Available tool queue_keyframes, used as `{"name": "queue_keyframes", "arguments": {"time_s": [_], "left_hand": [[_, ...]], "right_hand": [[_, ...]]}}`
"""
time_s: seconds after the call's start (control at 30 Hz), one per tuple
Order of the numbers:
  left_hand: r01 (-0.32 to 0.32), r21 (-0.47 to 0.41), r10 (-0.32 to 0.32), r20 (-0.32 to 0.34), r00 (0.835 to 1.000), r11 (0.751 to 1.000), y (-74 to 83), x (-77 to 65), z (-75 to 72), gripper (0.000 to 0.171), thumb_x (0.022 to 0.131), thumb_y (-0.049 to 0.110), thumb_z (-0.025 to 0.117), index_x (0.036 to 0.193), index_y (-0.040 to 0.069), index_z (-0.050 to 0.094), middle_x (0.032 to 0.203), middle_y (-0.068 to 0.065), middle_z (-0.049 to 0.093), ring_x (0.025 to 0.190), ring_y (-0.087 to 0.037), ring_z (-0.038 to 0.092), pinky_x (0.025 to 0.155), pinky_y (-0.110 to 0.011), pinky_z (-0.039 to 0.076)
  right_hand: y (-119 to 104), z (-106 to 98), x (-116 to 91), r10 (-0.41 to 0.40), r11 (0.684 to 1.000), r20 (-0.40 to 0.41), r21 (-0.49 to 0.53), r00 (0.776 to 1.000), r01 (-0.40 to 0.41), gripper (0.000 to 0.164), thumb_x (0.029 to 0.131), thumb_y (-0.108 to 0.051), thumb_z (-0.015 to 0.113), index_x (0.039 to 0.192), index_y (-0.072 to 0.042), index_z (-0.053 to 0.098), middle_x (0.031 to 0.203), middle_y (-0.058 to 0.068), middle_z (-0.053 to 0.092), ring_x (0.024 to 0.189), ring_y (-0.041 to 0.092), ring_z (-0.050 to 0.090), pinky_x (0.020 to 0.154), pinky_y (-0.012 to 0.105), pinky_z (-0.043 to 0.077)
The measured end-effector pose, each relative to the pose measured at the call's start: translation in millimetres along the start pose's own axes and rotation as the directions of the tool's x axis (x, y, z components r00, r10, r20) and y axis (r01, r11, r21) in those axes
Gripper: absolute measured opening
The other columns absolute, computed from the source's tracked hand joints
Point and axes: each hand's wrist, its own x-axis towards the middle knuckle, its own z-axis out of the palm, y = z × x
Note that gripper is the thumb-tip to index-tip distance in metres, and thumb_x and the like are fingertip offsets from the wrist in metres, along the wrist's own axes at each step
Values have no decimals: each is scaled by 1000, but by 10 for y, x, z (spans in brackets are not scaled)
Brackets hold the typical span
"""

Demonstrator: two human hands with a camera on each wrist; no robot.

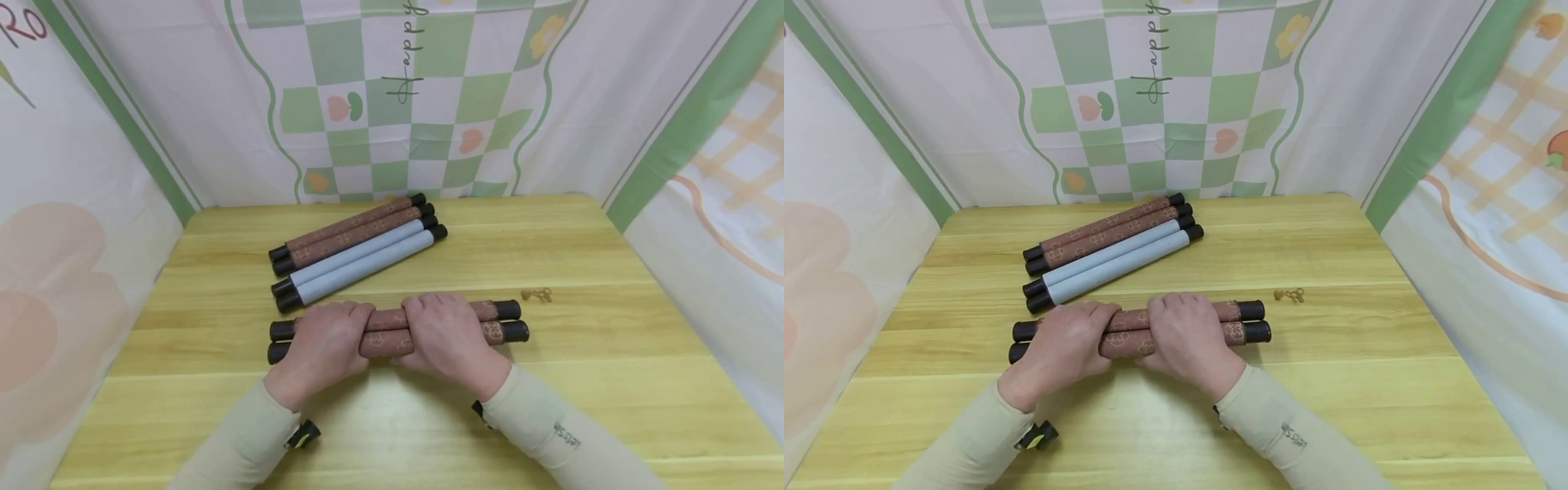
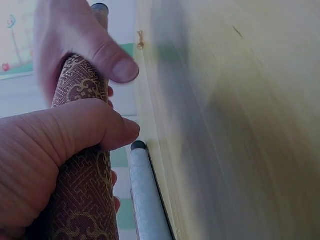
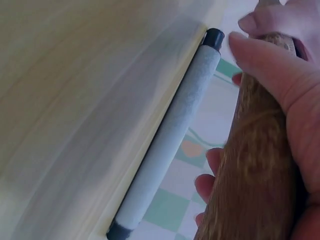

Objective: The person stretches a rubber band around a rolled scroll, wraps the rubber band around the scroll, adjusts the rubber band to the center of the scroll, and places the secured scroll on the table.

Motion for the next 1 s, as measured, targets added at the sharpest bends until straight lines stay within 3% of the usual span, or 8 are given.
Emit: {"name": "queue_keyframes", "arguments": {"time_s": [0.3, 0.53, 0.63, 0.77, 0.87, 1.0], "left_hand": [[-23, -2, 23, -23, 999, 1000, 70, 35, 50, 37, 68, 31, 86, 93, 16, 64, 77, 0, 66, 65, -19, 64, 54, -41, 52], [-5, 4, 5, 22, 1000, 1000, 29, 29, 42, 44, 67, 33, 87, 102, 13, 66, 84, -1, 70, 70, -19, 66, 59, -40, 55], [22, 6, -22, 34, 999, 1000, -21, 35, 9, 49, 64, 27, 86, 108, 13, 68, 89, -1, 71, 75, -19, 67, 60, -41, 56], [39, 9, -39, 39, 998, 999, -74, 57, -34, 49, 65, 26, 85, 110, 13, 67, 92, -2, 72, 77, -20, 68, 60, -43, 56], [40, 15, -41, 52, 998, 999, -89, 71, -49, 49, 67, 27, 86, 110, 13, 67, 93, -3, 72, 79, -21, 69, 61, -44, 56], [55, 26, -57, 80, 995, 998, -95, 77, -47, 51, 68, 30, 86, 112, 13, 67, 95, -4, 72, 82, -23, 70, 64, -45, 57]], "right_hand": [[-120, 38, 17, 0, 1000, -15, 4, 1000, 1, 70, 73, -78, 71, 92, -12, 61, 76, 4, 62, 69, 24, 63, 64, 39, 53], [0, -59, -4, 2, 995, 141, 99, 990, -16, 108, 67, -89, 71, 136, -8, 57, 113, 13, 72, 99, 31, 71, 85, 47, 59], [111, -101, -9, 31, 996, 185, 71, 982, -45, 117, 60, -87, 78, 143, -7, 54, 118, 14, 72, 104, 33, 71, 92, 50, 57], [240, -123, -6, 57, 998, 169, 15, 984, -61, 92, 64, -59, 90, 133, -6, 61, 109, 14, 73, 99, 32, 71, 90, 50, 57], [283, -124, 2, 63, 998, 153, 9, 986, -65, 63, 67, -38, 87, 118, -8, 66, 100, 12, 72, 91, 31, 71, 83, 50, 57], [302, -100, 8, 67, 997, 151, 27, 986, -71, 48, 67, -33, 84, 105, -11, 66, 94, 10, 70, 87, 30, 69, 78, 49, 56]]}}
